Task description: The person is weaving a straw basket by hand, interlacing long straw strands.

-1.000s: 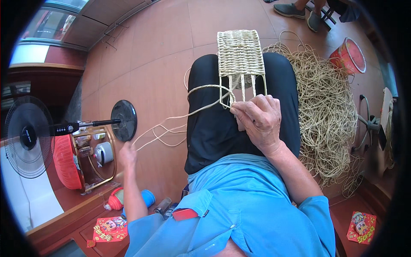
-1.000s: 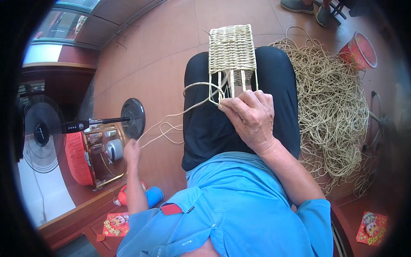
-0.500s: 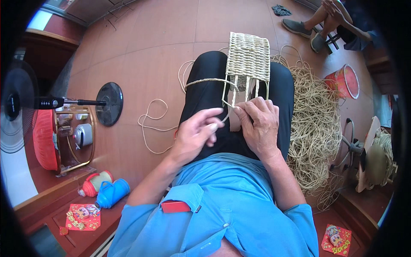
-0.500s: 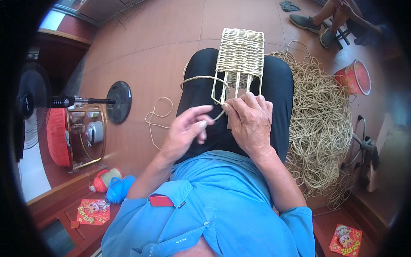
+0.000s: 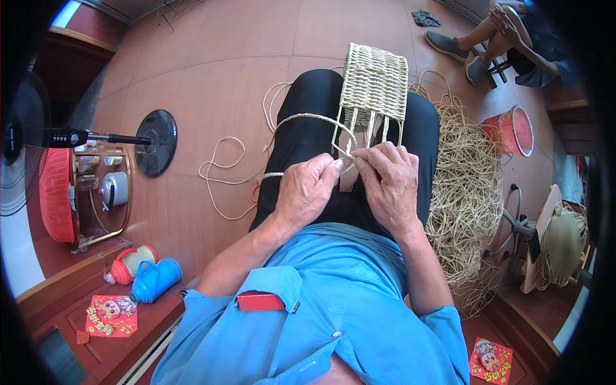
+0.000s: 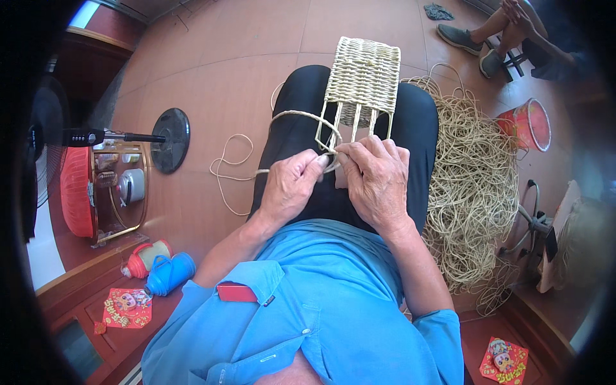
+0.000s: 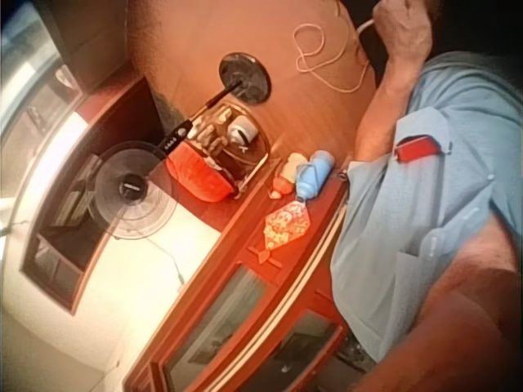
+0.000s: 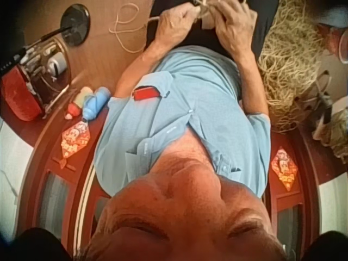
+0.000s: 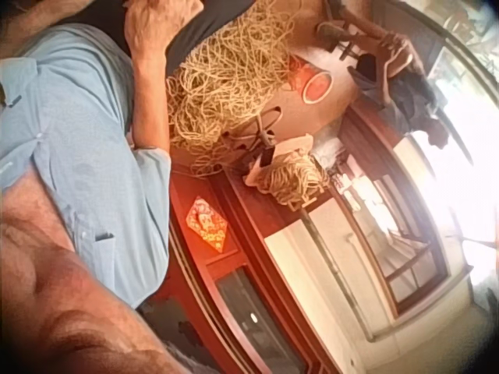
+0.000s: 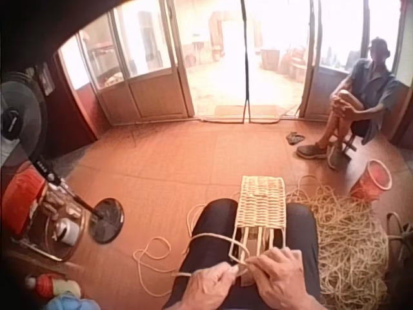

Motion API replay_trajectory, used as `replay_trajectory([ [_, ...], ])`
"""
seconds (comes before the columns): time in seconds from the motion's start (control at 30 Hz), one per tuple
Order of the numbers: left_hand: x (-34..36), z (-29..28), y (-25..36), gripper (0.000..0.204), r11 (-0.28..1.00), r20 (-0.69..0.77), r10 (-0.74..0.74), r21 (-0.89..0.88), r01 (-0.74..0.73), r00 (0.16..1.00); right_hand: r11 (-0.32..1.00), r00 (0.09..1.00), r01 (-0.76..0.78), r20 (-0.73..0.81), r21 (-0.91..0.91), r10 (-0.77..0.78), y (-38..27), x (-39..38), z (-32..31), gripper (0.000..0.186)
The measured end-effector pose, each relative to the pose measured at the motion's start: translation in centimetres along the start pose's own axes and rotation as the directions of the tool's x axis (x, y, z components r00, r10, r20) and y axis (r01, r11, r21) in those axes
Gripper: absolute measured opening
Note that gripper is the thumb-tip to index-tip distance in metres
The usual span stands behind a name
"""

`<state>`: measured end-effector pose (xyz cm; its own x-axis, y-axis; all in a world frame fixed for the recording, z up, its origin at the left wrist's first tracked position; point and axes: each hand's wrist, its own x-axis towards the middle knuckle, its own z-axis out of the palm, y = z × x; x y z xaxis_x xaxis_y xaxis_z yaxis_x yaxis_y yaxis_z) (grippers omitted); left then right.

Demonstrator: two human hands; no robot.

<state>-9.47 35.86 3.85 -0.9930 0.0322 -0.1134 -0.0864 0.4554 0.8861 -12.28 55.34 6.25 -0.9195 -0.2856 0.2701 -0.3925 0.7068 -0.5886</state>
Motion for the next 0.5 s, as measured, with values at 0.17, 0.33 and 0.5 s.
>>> replay_trajectory([
  [0.17, 0.7, -1.0, -0.1, 0.038, 0.976, -0.040, 0.100, 0.198, -0.090, 0.994, 0.999, 0.999, -0.006, -0.053, 0.041, 0.008, 0.0, 0.0, 0.3, 0.008],
  [0.33, 1.8, -2.5, 0.6, 0.023, 0.775, -0.082, 0.478, 0.507, -0.376, 0.874, 0.999, 0.994, 0.010, -0.106, 0.050, -0.004, 0.3, -0.3, 0.5, 0.009],
  [0.5, 4.1, -4.0, 3.0, 0.019, 0.576, 0.088, 0.671, 0.563, -0.592, 0.736, 0.998, 0.987, 0.018, -0.160, 0.061, -0.008, 0.2, -0.2, 1.2, 0.013],
])
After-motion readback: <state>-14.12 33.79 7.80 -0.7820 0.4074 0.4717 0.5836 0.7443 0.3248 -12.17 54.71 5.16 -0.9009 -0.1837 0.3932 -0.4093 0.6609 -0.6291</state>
